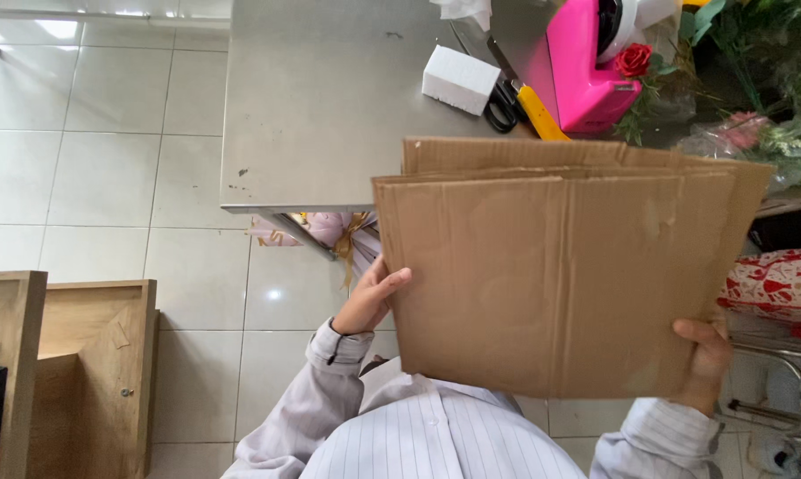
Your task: The person cuts a block of foam using a utility knife, gathers artificial roses, and then prepares cardboard by rolling and taping it.
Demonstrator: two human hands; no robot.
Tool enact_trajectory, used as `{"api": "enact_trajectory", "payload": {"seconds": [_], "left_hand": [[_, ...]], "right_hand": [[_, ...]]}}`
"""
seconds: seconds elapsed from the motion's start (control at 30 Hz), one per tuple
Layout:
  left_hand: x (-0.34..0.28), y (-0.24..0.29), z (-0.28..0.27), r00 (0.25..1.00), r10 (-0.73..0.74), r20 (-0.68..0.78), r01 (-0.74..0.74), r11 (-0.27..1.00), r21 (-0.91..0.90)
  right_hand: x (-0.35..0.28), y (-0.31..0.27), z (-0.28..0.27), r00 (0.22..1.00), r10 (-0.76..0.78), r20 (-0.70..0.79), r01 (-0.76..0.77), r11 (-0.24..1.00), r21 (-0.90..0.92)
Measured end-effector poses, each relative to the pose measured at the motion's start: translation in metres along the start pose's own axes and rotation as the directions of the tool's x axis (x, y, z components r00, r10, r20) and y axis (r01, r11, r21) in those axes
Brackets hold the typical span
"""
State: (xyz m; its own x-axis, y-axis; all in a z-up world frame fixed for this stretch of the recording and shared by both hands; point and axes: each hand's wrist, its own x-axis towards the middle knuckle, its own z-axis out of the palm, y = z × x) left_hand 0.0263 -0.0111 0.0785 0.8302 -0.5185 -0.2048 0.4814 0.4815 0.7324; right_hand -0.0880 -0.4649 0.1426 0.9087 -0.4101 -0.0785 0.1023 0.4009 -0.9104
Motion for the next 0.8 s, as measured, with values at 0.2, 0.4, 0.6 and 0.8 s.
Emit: {"api": "enact_trajectory", "payload": {"seconds": [0.2, 0.4, 0.6, 0.8], "left_hand": [[0.045, 0.080, -0.026, 0.851, 0.320, -0.417, -0.276, 0.947, 0.163], [0.085, 0.135, -0.080, 0.608, 0.431, -0.667, -0.329, 0.901, 0.283], [0.072, 0.138, -0.107, 0.408, 0.438, -0.801, -0.305, 0.892, 0.333], [0.053, 0.132, -0.144, 0.367, 0.446, -0.816, -0.441, 0.856, 0.270]], "right_hand": [[0.106, 0.009, 0.145, 0.985, 0.164, 0.049, -0.148, 0.959, -0.240], [0.238, 0.071, 0.208, 0.933, 0.138, 0.332, 0.032, 0.888, -0.460], [0.267, 0.049, 0.327, 0.816, 0.511, 0.271, -0.347, 0.807, -0.478], [0.317, 0.112, 0.323, 0.647, 0.695, 0.315, -0.526, 0.705, -0.476]]}}
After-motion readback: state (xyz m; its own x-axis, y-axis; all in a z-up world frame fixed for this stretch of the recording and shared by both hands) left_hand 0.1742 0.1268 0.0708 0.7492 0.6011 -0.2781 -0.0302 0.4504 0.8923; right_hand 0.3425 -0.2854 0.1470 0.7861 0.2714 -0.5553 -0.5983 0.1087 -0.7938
